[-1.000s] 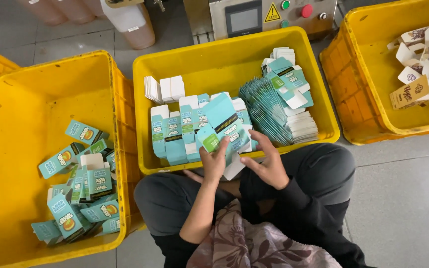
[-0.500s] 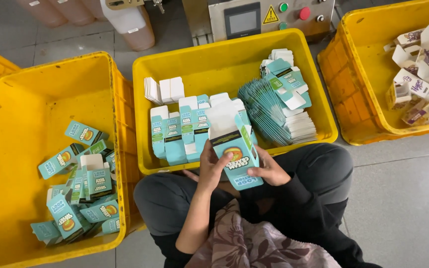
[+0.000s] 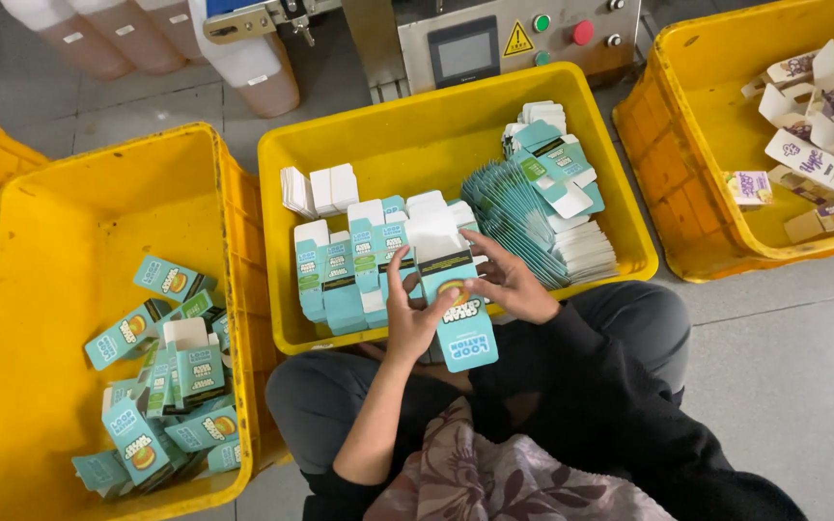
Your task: Folding flat cardboard templates into finished boxes and placing them into a collection bin.
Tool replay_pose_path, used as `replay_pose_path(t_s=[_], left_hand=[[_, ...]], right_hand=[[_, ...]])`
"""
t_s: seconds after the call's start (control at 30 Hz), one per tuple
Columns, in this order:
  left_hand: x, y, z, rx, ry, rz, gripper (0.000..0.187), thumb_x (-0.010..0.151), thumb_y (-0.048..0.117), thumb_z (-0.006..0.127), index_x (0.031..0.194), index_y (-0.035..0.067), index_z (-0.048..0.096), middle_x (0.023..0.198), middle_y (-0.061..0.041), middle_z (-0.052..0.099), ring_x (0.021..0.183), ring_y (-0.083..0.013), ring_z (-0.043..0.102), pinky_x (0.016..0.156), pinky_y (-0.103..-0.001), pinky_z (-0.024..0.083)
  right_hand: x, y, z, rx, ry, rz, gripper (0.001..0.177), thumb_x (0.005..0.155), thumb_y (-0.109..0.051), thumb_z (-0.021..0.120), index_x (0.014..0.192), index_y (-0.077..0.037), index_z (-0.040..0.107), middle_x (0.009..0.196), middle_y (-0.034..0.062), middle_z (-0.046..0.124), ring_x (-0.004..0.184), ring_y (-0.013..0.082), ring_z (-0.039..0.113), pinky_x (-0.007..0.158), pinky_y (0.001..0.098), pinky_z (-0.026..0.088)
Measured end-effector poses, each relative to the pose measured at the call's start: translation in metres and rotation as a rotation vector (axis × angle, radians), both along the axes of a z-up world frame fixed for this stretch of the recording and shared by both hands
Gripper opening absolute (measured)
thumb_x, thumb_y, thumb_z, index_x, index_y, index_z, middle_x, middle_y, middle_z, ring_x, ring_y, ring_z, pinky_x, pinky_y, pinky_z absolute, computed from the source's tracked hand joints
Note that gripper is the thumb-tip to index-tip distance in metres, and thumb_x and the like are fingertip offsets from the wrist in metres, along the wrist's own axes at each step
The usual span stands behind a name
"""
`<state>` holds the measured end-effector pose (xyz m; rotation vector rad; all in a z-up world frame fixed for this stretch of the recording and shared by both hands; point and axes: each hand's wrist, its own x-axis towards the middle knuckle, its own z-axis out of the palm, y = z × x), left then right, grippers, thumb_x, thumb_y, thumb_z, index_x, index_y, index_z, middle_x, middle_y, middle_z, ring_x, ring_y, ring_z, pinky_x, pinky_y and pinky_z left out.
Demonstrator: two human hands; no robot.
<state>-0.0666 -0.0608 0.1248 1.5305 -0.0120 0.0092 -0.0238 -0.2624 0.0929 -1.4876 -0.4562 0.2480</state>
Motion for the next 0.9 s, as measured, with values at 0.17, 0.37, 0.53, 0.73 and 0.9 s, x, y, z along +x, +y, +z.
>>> replay_pose_path(t_s=[0.17, 0.37, 0.53, 0.73, 0.9], left_hand=[[0.009, 0.005, -0.039, 0.049, 0.011, -0.079, 0.072, 0.089, 0.042, 0.08, 0.145, 0.011, 0.045, 0.11, -0.021, 0.062, 0.05, -0.0131, 0.065, 0.039, -0.019, 0.042], [0.041, 0.019, -0.067, 0.05, 0.059, -0.251, 0.074, 0.088, 0.046, 0.08, 0.138, 0.003, 0.048, 0.107, -0.023, 0.063, 0.053, -0.0151, 0.061, 0.043, -0.024, 0.043], [0.05, 0.015, -0.075, 0.055, 0.145, -0.203, 0.062, 0.097, 0.042, 0.069, 0.141, 0.007, 0.045, 0.148, -0.036, 0.044, 0.142, -0.0546, 0.034, 0.111, -0.066, 0.032], [0.044, 0.009, -0.05, 0.049, 0.194, -0.154, 0.099, 0.087, 0.034, 0.081, 0.16, 0.006, 0.019, 0.14, -0.037, 0.05, 0.12, -0.0576, 0.057, 0.091, -0.061, 0.056], [0.04, 0.002, -0.049, 0.394, 0.148, -0.06, 0.139, 0.058, 0.042, 0.097, 0.16, 0.001, 0.013, 0.124, -0.033, 0.06, 0.102, -0.0456, 0.07, 0.089, -0.058, 0.06]], right_hand=[[0.011, 0.005, -0.016, 0.042, 0.04, 0.017, 0.049, 0.092, 0.001, 0.071, 0.139, 0.001, 0.056, 0.115, 0.018, 0.061, 0.089, 0.0223, 0.065, 0.077, 0.0424, 0.06], [0.044, 0.0, -0.038, 0.029, 0.116, 0.058, 0.014, 0.091, -0.004, 0.078, 0.096, 0.004, 0.068, 0.095, 0.0103, 0.058, 0.084, 0.021, 0.066, 0.075, 0.0386, 0.058], [0.068, 0.007, -0.079, 0.051, 0.146, -0.016, 0.025, 0.084, 0.001, 0.084, 0.102, 0.005, 0.068, 0.093, 0.009, 0.063, 0.087, 0.0198, 0.07, 0.075, 0.0341, 0.061], [0.074, 0.013, -0.085, 0.18, 0.158, -0.13, 0.076, 0.085, 0.004, 0.083, 0.135, -0.01, 0.027, 0.106, 0.0108, 0.054, 0.098, 0.0274, 0.072, 0.089, 0.0442, 0.064], [0.058, 0.024, -0.064, 0.032, 0.106, -0.135, 0.057, 0.088, 0.006, 0.076, 0.142, -0.005, 0.058, 0.118, 0.0142, 0.061, 0.106, 0.0299, 0.068, 0.084, 0.0439, 0.065]])
